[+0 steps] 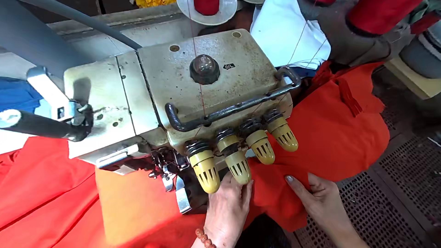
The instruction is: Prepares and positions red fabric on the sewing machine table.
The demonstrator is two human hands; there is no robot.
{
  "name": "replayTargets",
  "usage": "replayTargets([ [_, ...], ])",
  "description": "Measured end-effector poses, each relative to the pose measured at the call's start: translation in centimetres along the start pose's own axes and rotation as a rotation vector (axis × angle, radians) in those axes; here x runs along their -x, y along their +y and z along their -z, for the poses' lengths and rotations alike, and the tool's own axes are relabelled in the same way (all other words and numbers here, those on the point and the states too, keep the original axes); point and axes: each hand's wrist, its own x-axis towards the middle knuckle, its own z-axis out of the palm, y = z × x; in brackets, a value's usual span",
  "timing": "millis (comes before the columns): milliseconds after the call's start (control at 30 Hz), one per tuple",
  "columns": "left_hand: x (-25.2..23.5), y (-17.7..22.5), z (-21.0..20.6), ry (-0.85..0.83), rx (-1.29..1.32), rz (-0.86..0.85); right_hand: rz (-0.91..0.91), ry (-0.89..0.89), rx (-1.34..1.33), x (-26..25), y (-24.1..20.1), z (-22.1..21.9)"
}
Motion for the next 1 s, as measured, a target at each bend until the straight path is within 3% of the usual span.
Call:
replayTargets([
  [500, -1.7, 1.0, -0.3, -0.226, -0.284, 0.035, 0.070, 0.026, 0.149, -0.3, -0.2, 0.3],
  [733, -1.6, 0.9, -1.1, -0.241, -0.376, -0.010, 0.178, 0.069, 0.185, -0.7, -0.3, 1.4],
  [1000, -1.7, 1.3, -1.2, -0.189, -0.414, -0.071, 0.131, 0.115, 0.218, -1.4, 0.7, 1.5],
])
